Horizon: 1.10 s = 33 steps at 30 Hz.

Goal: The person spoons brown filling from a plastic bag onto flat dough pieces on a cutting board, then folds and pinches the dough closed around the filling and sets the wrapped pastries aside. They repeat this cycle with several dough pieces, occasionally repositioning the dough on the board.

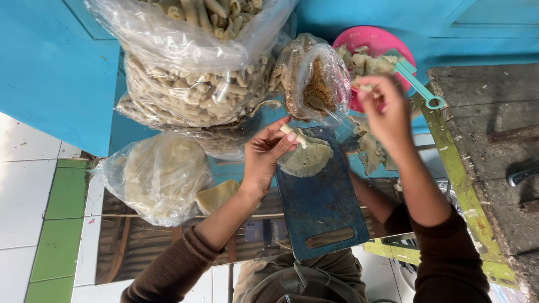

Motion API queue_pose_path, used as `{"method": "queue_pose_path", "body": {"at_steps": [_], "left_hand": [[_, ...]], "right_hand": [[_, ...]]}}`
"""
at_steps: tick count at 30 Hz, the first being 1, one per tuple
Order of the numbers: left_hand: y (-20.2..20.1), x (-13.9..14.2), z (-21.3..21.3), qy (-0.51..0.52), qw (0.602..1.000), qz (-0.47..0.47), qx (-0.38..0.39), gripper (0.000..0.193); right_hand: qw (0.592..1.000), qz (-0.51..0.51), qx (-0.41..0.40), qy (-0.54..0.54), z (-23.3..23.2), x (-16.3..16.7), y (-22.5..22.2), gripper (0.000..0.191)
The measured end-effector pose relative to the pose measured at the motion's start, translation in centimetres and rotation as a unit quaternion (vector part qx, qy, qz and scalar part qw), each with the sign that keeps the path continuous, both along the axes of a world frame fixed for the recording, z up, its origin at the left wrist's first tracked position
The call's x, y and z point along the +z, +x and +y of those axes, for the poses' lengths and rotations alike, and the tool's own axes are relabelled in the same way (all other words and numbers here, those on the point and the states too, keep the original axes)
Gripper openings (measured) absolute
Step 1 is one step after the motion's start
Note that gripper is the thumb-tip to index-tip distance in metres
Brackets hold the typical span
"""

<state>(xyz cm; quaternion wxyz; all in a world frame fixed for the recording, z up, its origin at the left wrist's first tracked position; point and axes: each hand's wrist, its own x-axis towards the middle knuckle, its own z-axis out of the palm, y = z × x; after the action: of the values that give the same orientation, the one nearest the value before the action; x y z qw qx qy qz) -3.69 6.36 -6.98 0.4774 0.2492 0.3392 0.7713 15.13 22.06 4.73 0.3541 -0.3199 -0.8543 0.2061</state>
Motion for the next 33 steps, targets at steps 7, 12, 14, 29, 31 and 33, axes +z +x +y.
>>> {"method": "queue_pose_path", "body": {"at_steps": [7,12,14,29,31,33], "left_hand": [[0.2,-0.8,0.0,-0.03,0.999,-0.04,0.01,0.025],[0.4,-1.0,-0.4,-0.063,0.996,-0.051,-0.024,0.025],[0.6,-1.0,-0.4,-0.057,0.997,-0.048,-0.028,0.027],[1.0,-0.8,-0.6,-0.031,0.998,0.0,-0.05,0.037],[1.0,-0.8,-0.6,-0.028,0.998,0.001,-0.051,0.035],[1.0,-0.8,-0.5,-0.022,0.999,-0.005,-0.049,0.033]], "right_hand": [[0.961,-0.168,-0.027,0.219,2.6,0.6,1.8,0.034],[0.926,-0.239,-0.062,0.287,2.1,0.1,0.6,0.037],[0.914,-0.247,-0.072,0.312,2.0,0.2,0.2,0.032],[0.91,-0.257,-0.064,0.319,2.1,-0.5,-0.8,0.018],[0.916,-0.247,-0.057,0.31,2.2,-0.6,-0.7,0.019],[0.942,-0.226,-0.044,0.245,2.1,-0.6,-0.5,0.026]]}}
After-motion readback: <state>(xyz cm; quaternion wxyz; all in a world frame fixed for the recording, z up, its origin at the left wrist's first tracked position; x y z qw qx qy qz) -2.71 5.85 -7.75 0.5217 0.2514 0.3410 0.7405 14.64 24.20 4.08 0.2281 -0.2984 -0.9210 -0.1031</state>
